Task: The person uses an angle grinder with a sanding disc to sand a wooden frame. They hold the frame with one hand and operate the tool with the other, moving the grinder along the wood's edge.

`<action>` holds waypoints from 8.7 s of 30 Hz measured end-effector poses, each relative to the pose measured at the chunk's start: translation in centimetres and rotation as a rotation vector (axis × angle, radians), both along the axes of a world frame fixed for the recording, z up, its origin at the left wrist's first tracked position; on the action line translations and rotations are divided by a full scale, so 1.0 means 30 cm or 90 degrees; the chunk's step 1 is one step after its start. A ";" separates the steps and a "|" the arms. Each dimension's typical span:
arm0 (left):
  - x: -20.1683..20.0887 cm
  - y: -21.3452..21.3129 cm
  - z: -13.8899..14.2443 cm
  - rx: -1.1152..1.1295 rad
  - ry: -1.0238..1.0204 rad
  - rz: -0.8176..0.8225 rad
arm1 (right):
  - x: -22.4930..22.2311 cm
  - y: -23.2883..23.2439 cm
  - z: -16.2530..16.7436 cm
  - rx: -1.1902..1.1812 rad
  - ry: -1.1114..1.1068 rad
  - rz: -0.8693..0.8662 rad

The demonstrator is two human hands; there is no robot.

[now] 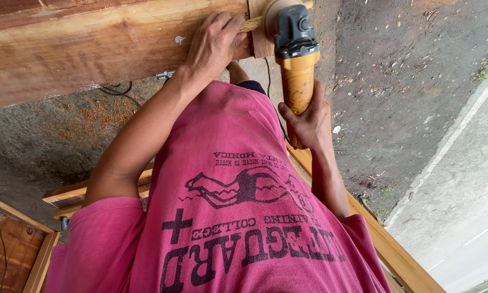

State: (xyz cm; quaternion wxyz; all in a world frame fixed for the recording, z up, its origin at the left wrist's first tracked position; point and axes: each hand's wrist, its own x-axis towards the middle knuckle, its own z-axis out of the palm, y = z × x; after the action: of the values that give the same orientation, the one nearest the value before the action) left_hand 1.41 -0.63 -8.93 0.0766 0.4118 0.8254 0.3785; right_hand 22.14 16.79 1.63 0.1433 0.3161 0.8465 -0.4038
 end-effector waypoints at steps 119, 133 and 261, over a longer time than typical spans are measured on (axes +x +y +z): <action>0.031 0.011 -0.001 -0.015 0.006 -0.061 | 0.043 0.003 0.038 -0.045 0.001 -0.048; 0.054 0.001 -0.035 -0.027 -0.012 -0.032 | 0.067 0.017 0.046 0.017 -0.017 -0.092; 0.101 -0.068 -0.118 -0.030 0.143 -0.079 | 0.100 0.017 0.065 -0.070 -0.078 -0.165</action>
State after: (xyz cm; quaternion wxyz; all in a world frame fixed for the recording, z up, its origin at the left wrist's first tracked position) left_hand 4.45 -2.67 -12.47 0.0164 0.4998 0.8106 0.3046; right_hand 25.14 17.31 3.58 0.1588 0.4382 0.7648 -0.4448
